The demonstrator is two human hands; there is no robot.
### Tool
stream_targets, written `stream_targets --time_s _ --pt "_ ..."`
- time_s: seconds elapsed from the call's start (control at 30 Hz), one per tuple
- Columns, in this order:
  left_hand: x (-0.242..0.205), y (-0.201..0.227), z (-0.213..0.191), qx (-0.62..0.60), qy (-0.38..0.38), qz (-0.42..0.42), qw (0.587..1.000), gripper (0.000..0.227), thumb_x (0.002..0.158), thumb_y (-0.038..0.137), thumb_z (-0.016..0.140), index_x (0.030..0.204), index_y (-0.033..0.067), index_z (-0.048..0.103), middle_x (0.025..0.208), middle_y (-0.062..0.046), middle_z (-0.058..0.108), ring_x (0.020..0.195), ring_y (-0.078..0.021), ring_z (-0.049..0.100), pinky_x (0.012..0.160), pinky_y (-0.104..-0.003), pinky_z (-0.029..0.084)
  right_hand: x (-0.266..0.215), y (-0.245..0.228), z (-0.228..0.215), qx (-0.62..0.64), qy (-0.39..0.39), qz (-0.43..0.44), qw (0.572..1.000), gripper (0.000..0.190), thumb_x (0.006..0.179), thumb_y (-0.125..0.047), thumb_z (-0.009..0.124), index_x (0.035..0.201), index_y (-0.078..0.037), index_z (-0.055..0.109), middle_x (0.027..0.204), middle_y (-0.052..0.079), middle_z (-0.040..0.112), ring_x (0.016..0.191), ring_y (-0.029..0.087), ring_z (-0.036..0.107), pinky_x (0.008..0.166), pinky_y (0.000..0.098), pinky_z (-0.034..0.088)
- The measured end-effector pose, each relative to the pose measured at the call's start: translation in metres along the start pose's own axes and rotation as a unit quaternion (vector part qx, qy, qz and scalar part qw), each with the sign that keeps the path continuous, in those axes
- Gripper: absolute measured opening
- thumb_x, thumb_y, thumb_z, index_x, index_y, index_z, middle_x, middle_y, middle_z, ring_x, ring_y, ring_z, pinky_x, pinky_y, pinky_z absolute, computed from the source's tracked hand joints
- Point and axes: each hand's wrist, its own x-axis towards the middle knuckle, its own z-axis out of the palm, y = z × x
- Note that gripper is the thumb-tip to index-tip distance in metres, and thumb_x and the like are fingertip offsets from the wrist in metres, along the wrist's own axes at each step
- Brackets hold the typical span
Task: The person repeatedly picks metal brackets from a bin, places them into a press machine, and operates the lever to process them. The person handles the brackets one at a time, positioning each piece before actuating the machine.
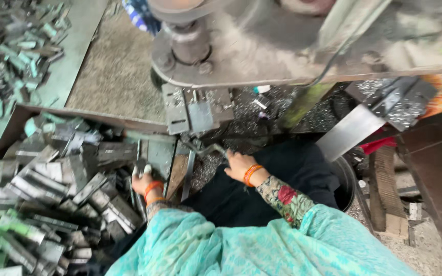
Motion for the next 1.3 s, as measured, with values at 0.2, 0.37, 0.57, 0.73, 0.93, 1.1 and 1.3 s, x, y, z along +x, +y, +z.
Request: stream_targets --time_s 0.2,0.37,0.57,0.73,0.93,1.1,1.3 --pt "-0.013 0.057 0.07 -0.138 -0.144 0.119 0.973 0.048 0.087 -0.006 0.074 0.134 -0.0031 0.062 0.122 -0.011 0.07 0.103 -0.0164 0.066 0.09 -0.028 0.055 0.001 -0.003 -0.007 -0.022 -0.026 0.006 0.999 0.083 0.091 -0.04 0.069 0.154 -0.002 0.03 0.123 0.025 0.065 0.107 0.044 0.068 0.091 0.0508 0.057" --pt "-0.109 0.104 0.125 0.309 -0.318 0.368 0.817 0.051 0.083 0.031 0.081 0.128 0.0104 0.068 0.143 -0.018 0.054 0.137 -0.0377 0.045 0.118 -0.063 0.024 0.0 -0.003 -0.005 -0.03 -0.018 -0.005 0.999 0.084 0.09 -0.041 0.07 0.154 -0.002 0.032 0.124 0.023 0.066 0.109 0.043 0.068 0.091 0.05 0.057" --pt "-0.148 0.108 0.124 0.46 -0.359 0.475 0.659 0.039 0.074 0.03 0.078 0.107 0.0092 0.072 0.15 -0.023 0.047 0.148 -0.0372 0.034 0.119 -0.073 0.003 0.003 -0.002 -0.004 -0.031 -0.027 0.0 0.999 0.085 0.089 -0.04 0.07 0.154 -0.001 0.031 0.124 0.024 0.066 0.109 0.043 0.068 0.09 0.0495 0.057" --pt "-0.124 0.09 0.148 0.463 -0.342 0.5 0.647 0.031 0.079 0.021 0.073 0.109 0.0133 0.073 0.151 -0.02 0.048 0.149 -0.0329 0.037 0.122 -0.074 0.003 0.006 -0.002 -0.002 -0.054 -0.024 -0.005 0.998 0.088 0.089 -0.04 0.071 0.155 0.001 0.029 0.123 0.026 0.065 0.107 0.043 0.068 0.09 0.0496 0.057" --pt "-0.108 0.084 0.172 0.47 -0.358 0.475 0.652 0.032 0.077 0.016 0.068 0.109 0.0124 0.072 0.151 -0.018 0.048 0.149 -0.0321 0.037 0.121 -0.073 0.004 0.011 0.018 0.025 -0.03 -0.007 0.0 1.0 0.086 0.089 -0.038 0.069 0.156 -0.003 0.029 0.121 0.024 0.068 0.102 0.042 0.071 0.086 0.0504 0.059" --pt "-0.117 0.086 0.157 0.443 -0.322 0.517 0.658 0.036 0.08 0.021 0.067 0.114 0.0096 0.073 0.154 -0.02 0.046 0.15 -0.0342 0.034 0.121 -0.071 0.008 -0.012 0.029 0.079 0.034 0.09 -0.001 0.995 0.086 0.088 -0.038 0.07 0.158 -0.014 0.026 0.121 0.023 0.065 0.092 0.045 0.071 0.08 0.0546 0.058" --pt "-0.12 0.089 0.14 0.511 -0.247 0.478 0.67 0.025 0.092 0.023 0.059 0.106 0.0113 0.076 0.154 -0.008 0.051 0.149 -0.0377 0.032 0.118 -0.075 0.007 0.001 0.03 0.064 0.018 0.045 0.007 0.999 0.087 0.083 -0.036 0.074 0.154 -0.01 0.031 0.118 0.023 0.067 0.095 0.045 0.071 0.082 0.0546 0.058"
